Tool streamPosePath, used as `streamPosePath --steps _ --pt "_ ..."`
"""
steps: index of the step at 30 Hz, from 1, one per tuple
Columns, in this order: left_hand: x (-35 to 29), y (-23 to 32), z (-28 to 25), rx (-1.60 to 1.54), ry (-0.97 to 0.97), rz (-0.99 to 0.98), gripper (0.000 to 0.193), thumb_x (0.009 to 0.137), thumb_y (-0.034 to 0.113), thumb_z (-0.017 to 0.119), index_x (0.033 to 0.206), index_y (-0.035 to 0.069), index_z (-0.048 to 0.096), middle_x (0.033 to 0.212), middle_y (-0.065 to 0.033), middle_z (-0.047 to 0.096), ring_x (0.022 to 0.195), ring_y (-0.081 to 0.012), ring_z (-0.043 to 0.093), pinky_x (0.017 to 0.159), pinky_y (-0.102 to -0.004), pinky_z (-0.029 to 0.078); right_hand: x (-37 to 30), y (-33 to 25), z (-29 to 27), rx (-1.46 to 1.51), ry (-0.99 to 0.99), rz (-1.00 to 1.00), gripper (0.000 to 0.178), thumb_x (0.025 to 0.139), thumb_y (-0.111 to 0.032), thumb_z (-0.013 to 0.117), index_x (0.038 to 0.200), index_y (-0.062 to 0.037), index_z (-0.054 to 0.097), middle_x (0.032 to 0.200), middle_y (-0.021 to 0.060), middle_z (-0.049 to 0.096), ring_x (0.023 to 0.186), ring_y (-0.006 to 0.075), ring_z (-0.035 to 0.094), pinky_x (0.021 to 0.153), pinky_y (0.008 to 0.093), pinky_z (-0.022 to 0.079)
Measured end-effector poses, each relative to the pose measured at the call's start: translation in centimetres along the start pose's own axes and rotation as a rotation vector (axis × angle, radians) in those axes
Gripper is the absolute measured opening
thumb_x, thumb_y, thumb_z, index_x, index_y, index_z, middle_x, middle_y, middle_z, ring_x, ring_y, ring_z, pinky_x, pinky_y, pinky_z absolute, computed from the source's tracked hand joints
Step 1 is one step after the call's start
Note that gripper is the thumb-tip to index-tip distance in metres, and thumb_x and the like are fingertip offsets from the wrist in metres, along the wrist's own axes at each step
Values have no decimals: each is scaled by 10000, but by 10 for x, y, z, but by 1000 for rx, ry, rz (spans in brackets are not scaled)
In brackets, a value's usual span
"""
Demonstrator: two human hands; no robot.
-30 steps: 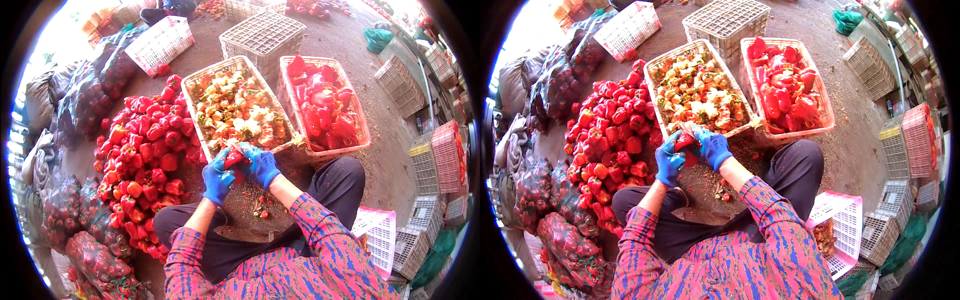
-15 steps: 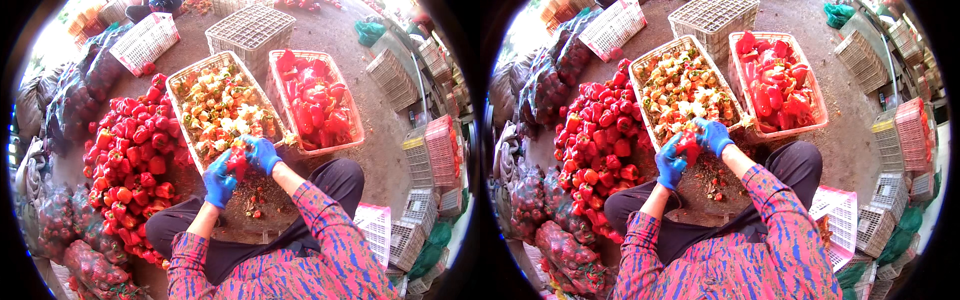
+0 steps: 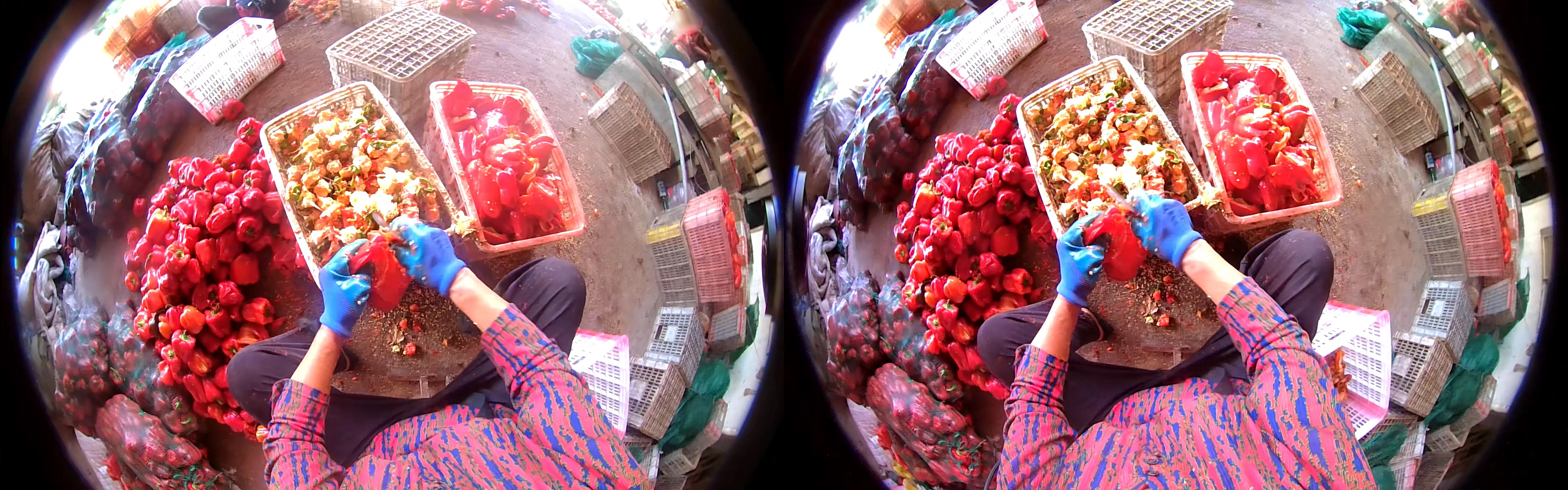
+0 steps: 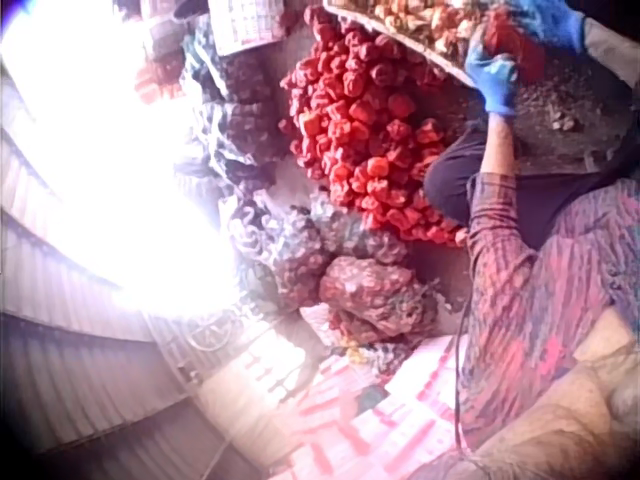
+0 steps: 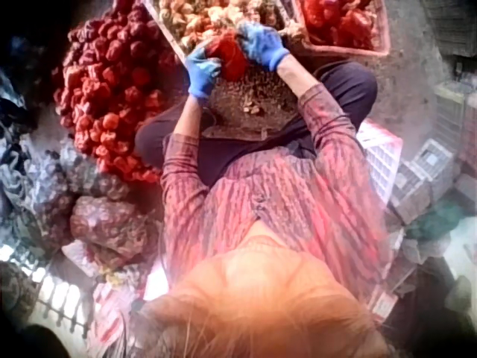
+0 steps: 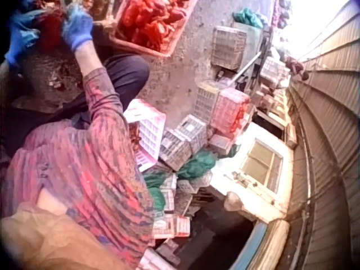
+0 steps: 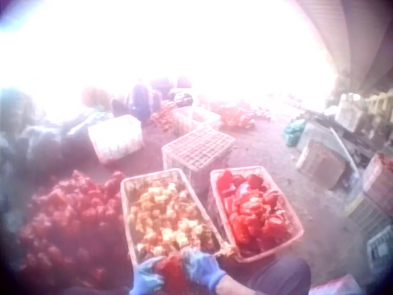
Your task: The person is removing the cores and seeds from red bell peppers using a knife and their hands, then placing the cleaned peppers into a plastic crate.
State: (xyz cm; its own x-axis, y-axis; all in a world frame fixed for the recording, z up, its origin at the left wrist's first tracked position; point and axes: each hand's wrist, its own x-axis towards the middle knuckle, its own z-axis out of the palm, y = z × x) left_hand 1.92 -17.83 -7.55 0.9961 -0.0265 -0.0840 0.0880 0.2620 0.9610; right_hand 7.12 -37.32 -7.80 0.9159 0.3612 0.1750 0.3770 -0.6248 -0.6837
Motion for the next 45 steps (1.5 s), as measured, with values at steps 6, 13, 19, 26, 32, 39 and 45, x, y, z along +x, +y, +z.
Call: streamPosePath --steps 6,13,19,26,32,39,45 --pt "4 3 28 114 -5 121 542 709 -90 567 1250 -57 586 1170 -83 639 1047 -156 610 929 -283 484 13 16 12 -518 63 34 238 871 -247 574 1071 -118 560 931 149 667 778 337 684 619 459 531" --pt "14 24 35 18 150 210 495 722 -91 545 1212 -48 600 1042 -91 683 871 -175 676 804 -285 547 13 29 -27 -82 435 351 266 874 -255 621 1070 -77 601 942 206 669 866 384 658 722 468 522" --pt "7 11 63 -105 179 181 500 718 -104 475 1195 -50 613 1042 -99 693 896 -192 677 805 -297 552 -15 70 -70 -433 435 339 144 821 -178 613 946 -108 610 863 153 678 784 335 677 664 464 530" --pt "17 17 126 2 133 104 413 778 -43 561 1186 -42 625 1085 -89 677 910 -157 652 808 -267 526 -70 90 -142 1120 348 475 495 884 -160 658 1351 -92 508 919 13 658 466 47 452 440 219 411" --pt "36 17 142 40 8 58 369 782 -38 612 1149 -27 650 981 -55 693 843 -142 649 786 -269 519 -105 77 -135 1265 215 433 466 978 -282 530 1386 -60 487 1094 12 622 824 57 576 576 204 473" --pt "125 16 177 31 61 489 457 733 -71 559 1186 -44 608 1056 -84 667 832 -120 635 750 -242 518 -131 43 -176 1137 971 623 244 958 -126 558 1181 -59 630 858 40 674 452 72 492 399 218 404" --pt "264 19 279 298 -106 848 518 796 -64 532 1311 -18 520 1141 -146 659 1067 -252 641 956 -346 482 -148 33 -182 1352 1022 696 277 960 -179 526 1193 -54 611 817 42 667 497 85 517 469 250 460"
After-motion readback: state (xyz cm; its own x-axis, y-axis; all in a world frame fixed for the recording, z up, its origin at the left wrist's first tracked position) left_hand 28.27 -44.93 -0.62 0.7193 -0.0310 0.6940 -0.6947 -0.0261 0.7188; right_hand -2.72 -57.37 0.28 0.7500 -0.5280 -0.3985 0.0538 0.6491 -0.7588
